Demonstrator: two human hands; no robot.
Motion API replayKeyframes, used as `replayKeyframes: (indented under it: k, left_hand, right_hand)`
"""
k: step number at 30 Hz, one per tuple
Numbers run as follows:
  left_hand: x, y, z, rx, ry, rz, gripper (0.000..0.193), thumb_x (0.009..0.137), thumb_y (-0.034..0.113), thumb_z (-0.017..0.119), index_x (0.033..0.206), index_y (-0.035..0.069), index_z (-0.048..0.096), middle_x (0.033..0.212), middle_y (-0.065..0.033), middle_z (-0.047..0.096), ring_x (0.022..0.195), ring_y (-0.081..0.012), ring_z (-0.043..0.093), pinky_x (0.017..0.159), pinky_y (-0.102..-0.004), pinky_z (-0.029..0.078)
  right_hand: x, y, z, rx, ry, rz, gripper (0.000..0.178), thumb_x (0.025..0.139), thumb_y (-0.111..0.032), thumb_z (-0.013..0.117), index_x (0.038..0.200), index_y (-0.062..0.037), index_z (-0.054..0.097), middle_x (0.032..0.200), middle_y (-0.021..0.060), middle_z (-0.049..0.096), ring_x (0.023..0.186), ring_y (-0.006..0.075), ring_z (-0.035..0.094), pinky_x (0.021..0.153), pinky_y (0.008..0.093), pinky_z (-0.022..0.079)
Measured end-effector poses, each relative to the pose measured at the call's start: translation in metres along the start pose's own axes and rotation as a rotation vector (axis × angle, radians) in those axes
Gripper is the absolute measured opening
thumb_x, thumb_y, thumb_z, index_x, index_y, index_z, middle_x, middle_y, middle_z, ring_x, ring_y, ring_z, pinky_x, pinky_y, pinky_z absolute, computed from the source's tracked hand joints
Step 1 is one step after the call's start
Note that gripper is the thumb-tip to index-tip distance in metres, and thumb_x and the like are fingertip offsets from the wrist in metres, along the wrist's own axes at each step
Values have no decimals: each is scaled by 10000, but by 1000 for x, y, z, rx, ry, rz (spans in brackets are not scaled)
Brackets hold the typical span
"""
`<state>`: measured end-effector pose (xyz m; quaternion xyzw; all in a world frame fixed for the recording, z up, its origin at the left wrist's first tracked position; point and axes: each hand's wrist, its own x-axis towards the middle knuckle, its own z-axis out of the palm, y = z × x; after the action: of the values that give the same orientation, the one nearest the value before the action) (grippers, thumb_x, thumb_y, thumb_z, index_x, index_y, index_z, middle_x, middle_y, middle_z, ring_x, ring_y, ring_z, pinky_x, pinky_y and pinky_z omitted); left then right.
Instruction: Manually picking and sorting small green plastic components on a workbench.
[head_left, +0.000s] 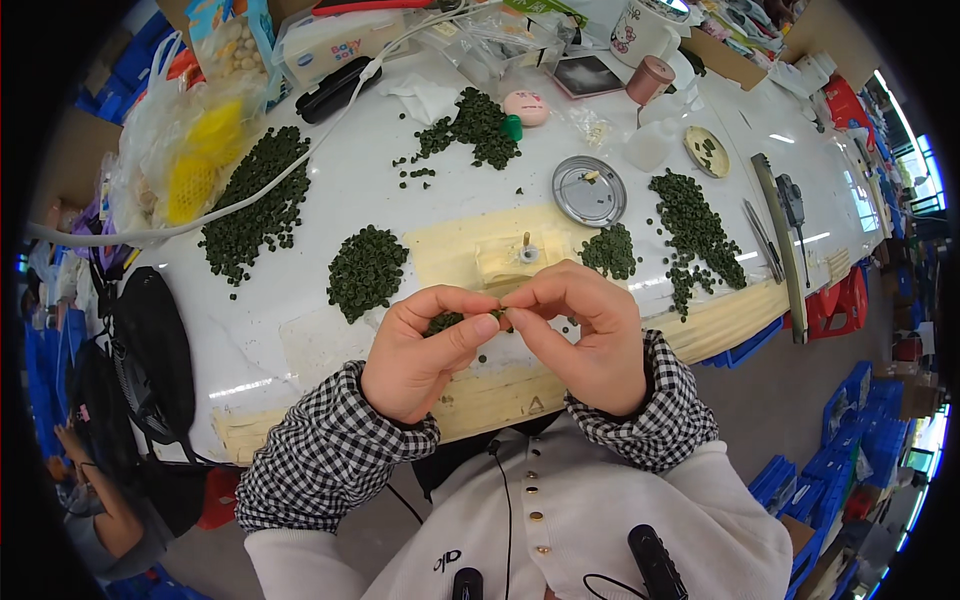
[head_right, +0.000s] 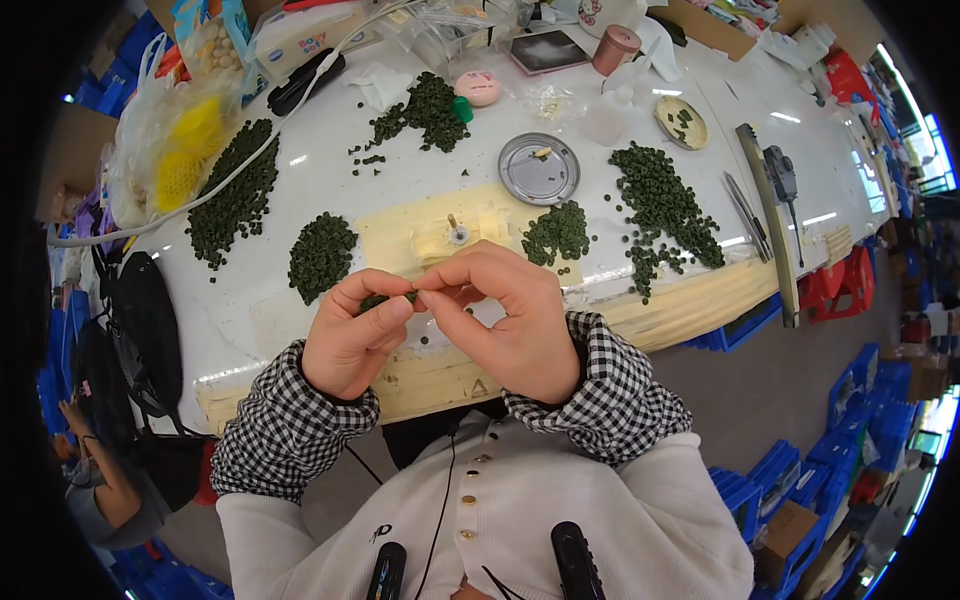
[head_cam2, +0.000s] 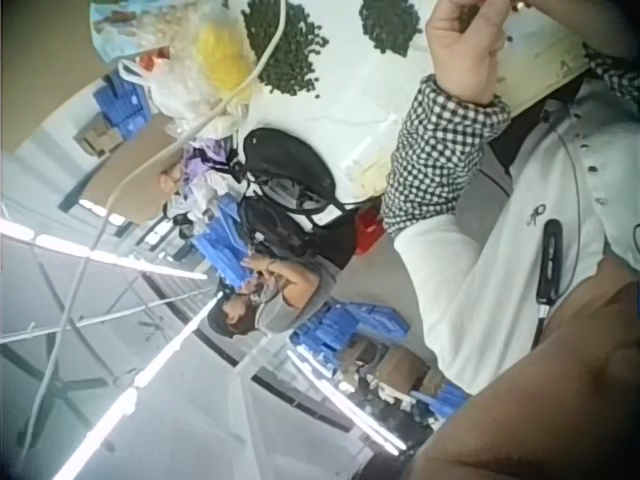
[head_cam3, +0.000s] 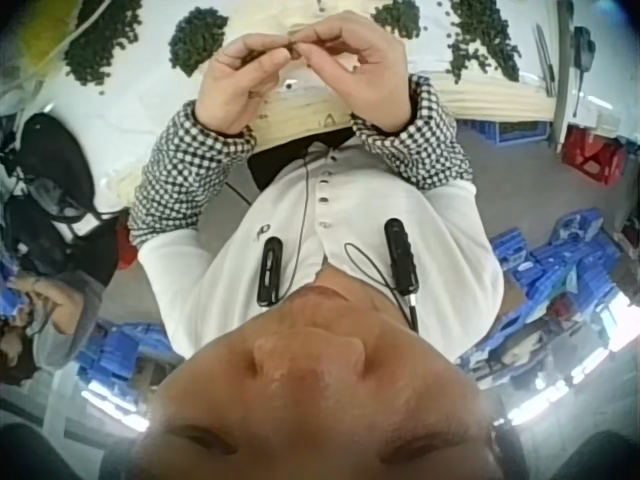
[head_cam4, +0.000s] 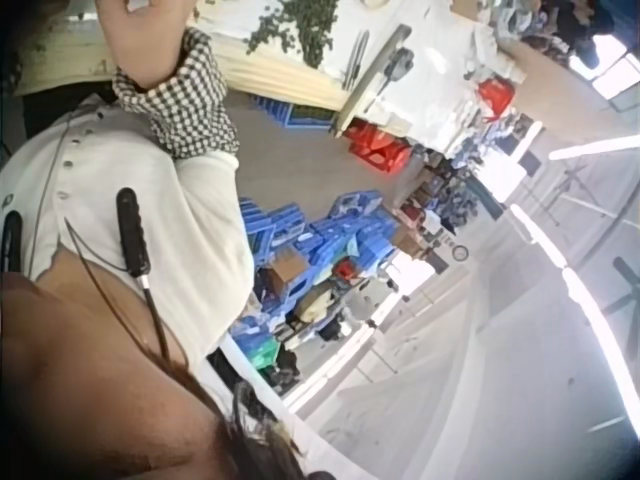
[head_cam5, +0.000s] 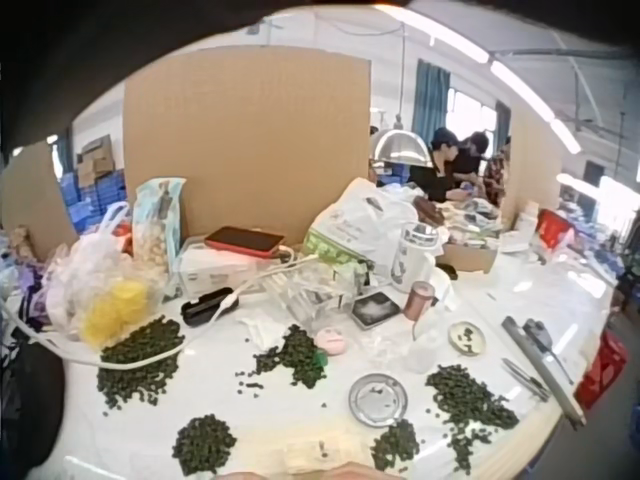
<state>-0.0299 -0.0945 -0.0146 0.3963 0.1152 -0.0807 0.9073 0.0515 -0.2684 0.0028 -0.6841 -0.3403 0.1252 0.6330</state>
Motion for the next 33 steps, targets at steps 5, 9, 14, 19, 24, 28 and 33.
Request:
replayKeyframes:
  k: [5,9,14,19,24,28,33]
  left_hand:
    - [-1,-2,0,49,51,80,132,839,-4,673,966,22,652,896,-50,667,652,-34,491,567,-183,382]
    - [-2,-3,3,112,99,137,130,816,-13,696,938,16,661,885,-41,667,734,-57,558,652,-198,441]
    - [-2,-4,1,144,127,171,122,811,-13,701,925,13,665,880,-42,669,735,-55,559,654,-194,441]
    - [-2,-4,1,145,135,170,129,813,-10,700,934,15,663,844,-28,658,697,-48,540,623,-189,428]
    - [0,-2,3,98,97,79,138,825,5,692,958,12,655,772,7,613,633,-34,483,552,-182,378]
    - [1,-1,-3,103,-12,-5,121,852,42,675,967,5,658,751,13,603,572,-23,428,496,-176,332]
    - [0,1,0,253,1,-18,135,884,83,648,984,-6,666,722,20,602,542,-15,396,474,-176,312]
  right_hand:
    - [1,-3,2,-112,26,-53,120,808,33,638,927,44,650,883,118,641,753,166,660,675,244,533]
    - [0,-2,6,-113,50,-47,119,804,29,648,922,40,655,882,118,646,745,162,655,666,247,530]
    - [-3,-1,9,-74,68,-48,142,806,30,649,947,28,667,886,112,644,742,156,644,669,244,523]
    - [-4,-1,8,-72,47,-80,172,807,42,644,975,18,676,896,107,637,756,145,631,676,240,514]
    - [-4,4,4,61,18,-19,138,804,43,649,940,24,666,886,101,626,765,145,638,678,240,514]
    - [-4,5,0,108,-15,5,109,795,41,662,903,25,654,880,99,622,771,148,645,684,241,516]
    - [1,2,-9,-57,-73,-107,148,783,35,684,927,16,661,875,90,602,767,157,620,670,251,493]
